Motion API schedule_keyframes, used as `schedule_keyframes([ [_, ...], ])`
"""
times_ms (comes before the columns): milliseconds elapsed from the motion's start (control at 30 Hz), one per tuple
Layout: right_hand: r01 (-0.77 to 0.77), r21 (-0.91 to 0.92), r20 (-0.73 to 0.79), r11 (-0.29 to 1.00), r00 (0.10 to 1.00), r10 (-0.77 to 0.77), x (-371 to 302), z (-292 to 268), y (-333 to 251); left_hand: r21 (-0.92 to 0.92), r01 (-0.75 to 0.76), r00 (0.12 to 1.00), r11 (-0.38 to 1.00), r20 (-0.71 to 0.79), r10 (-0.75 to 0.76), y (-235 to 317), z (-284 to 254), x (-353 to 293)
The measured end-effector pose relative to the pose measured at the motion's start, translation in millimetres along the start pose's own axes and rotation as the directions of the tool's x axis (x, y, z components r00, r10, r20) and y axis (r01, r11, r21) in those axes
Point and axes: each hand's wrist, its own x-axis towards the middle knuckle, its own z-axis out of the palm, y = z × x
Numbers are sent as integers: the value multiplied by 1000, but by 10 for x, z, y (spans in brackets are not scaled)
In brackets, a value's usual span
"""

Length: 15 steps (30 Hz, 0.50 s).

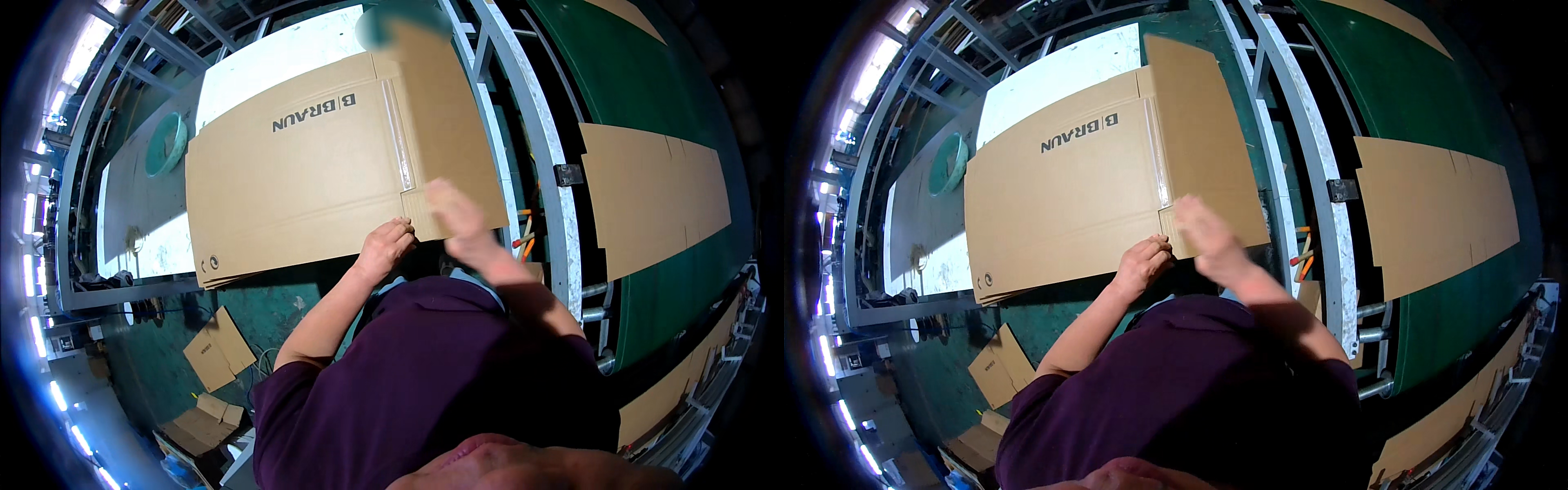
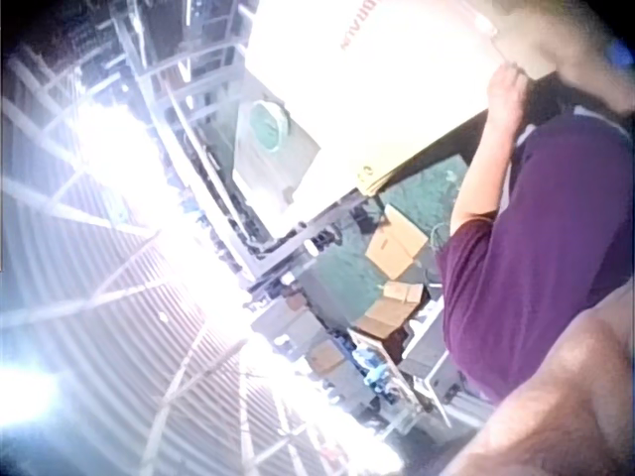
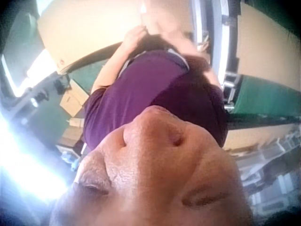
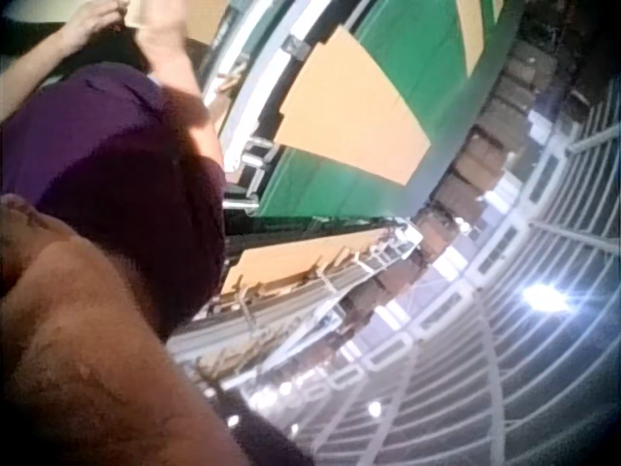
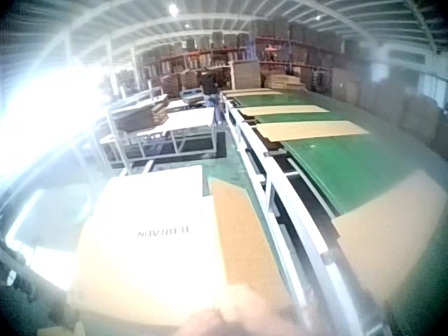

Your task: The person folds flat cardboard pieces on a green conveyor belt, aligning edges and creasing folds by hand. The person repeatedly picks up cardboard, folds it, and places it back on the belt.

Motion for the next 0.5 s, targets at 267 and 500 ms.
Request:
schedule_keyframes([
  [267, 51, -20, 184, 999, 982, -46, -396, 858, 399, -56, 41, 996, 998, -75, -46, -83, 203, -187],
  [500, -296, -278, 207, 914, 911, 358, -40, 532, 471, 95, 477, 879, 874, -78, -471, -504, -377, -494],
])
